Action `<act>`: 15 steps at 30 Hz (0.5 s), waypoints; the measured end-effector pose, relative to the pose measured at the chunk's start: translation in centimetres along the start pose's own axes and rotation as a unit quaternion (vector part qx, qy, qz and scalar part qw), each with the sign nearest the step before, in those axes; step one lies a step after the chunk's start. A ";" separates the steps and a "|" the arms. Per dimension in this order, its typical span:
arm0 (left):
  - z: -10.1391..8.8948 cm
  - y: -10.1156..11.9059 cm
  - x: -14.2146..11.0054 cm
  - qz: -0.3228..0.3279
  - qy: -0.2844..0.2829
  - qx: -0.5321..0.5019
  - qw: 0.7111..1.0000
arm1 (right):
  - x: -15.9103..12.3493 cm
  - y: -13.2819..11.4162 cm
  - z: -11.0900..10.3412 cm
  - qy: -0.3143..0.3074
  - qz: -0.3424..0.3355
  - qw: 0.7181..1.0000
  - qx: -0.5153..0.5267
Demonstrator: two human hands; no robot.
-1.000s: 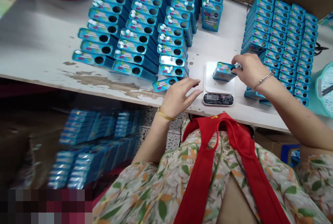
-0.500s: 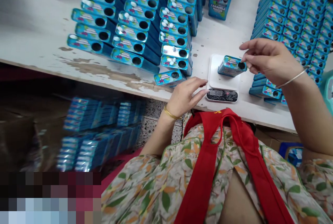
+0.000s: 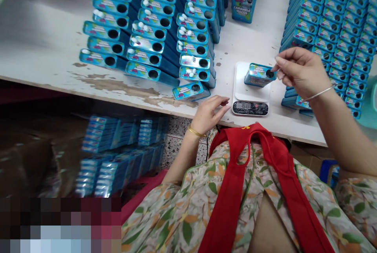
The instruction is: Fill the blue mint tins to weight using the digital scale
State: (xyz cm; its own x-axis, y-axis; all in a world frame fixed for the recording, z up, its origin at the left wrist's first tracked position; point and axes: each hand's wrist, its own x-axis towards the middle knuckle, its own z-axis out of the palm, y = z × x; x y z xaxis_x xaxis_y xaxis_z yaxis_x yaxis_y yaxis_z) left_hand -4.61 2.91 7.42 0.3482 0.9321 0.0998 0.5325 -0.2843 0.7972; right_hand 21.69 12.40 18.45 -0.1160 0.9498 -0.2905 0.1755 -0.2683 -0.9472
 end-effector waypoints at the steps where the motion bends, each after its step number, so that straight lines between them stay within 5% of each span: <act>1: 0.1 0.0 0.1 0.001 0.001 0.000 1.000 | 0.5 -0.1 0.6 0.002 -0.004 1.000 0.003; 15: 0.3 -0.1 0.3 0.000 -0.013 0.001 1.000 | 1.4 0.0 2.3 -0.009 0.067 0.994 0.090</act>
State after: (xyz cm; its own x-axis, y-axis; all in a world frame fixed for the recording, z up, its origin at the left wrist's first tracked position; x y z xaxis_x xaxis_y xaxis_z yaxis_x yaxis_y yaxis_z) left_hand -4.31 3.14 7.17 0.3677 0.9261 0.0843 0.5334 -0.2843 0.7966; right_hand 19.28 13.38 17.72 -0.1203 0.9016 -0.4156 0.0136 -0.4171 -0.9088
